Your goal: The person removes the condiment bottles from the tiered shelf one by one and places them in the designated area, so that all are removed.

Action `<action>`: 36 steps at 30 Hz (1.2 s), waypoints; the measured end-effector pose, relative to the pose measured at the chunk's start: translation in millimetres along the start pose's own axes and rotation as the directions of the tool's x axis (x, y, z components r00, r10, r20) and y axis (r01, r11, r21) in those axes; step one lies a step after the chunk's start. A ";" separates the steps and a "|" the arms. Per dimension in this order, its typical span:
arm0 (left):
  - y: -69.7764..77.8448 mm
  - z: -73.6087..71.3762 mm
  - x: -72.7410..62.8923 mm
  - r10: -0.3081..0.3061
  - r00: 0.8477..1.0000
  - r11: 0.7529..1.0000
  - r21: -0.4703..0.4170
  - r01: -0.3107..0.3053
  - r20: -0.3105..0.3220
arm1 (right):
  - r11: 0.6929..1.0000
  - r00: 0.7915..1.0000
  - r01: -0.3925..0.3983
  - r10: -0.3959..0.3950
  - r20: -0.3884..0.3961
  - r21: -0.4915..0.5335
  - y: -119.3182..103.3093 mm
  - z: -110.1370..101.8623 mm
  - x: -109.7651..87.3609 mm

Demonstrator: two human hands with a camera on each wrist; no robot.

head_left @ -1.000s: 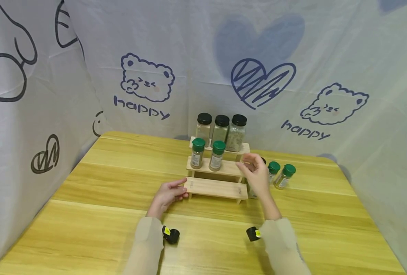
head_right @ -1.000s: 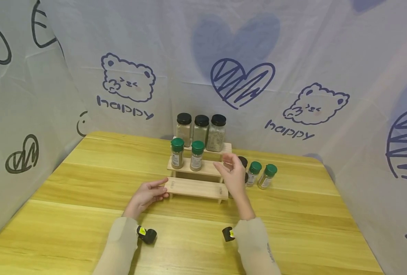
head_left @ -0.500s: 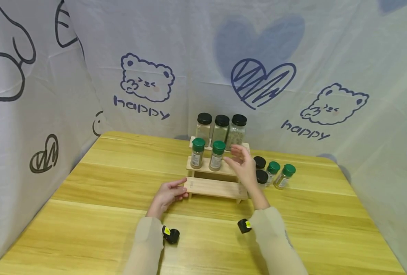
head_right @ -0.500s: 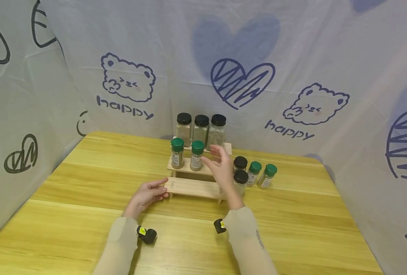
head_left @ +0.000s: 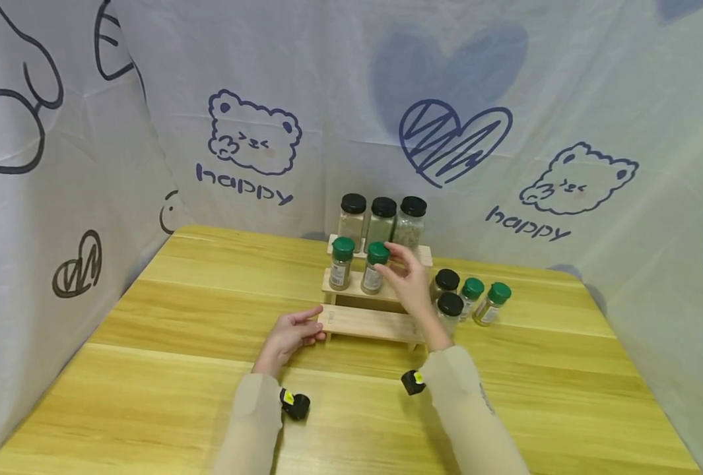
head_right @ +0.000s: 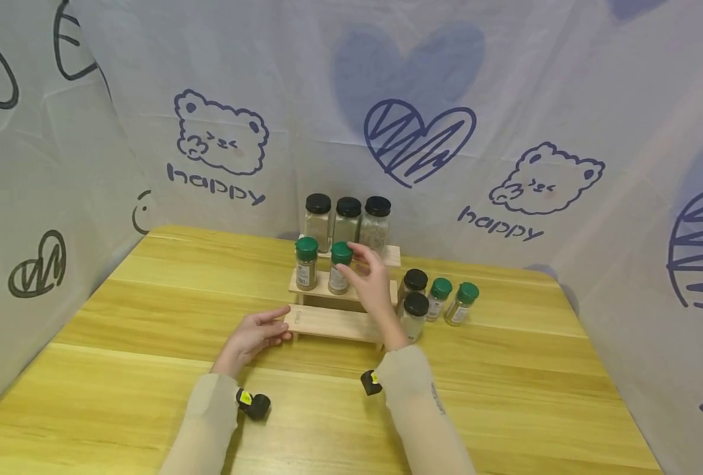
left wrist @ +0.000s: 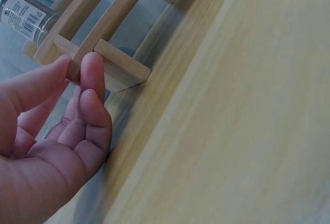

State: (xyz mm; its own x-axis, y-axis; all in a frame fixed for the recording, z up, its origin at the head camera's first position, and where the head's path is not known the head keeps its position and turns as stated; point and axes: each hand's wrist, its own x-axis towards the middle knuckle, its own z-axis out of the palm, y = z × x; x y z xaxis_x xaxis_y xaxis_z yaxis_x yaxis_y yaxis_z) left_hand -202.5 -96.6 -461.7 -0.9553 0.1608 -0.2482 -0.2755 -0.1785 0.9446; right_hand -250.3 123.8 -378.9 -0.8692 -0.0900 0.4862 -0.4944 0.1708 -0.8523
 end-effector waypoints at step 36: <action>-2.9 -0.2 1.3 -0.002 1.000 1.000 -0.011 0.002 -0.007 | 1.000 0.990 0.019 -0.021 -0.137 -0.016 -32.7 0.0 -10.1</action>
State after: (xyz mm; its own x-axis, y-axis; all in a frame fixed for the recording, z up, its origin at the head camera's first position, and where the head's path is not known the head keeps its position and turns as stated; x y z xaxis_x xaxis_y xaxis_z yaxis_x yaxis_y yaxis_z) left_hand -203.0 -96.0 -464.8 -0.9556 0.1541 -0.2513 -0.2782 -0.1890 0.9418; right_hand -225.3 119.1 -355.9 -0.8496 0.0422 0.5257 -0.5105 0.1846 -0.8398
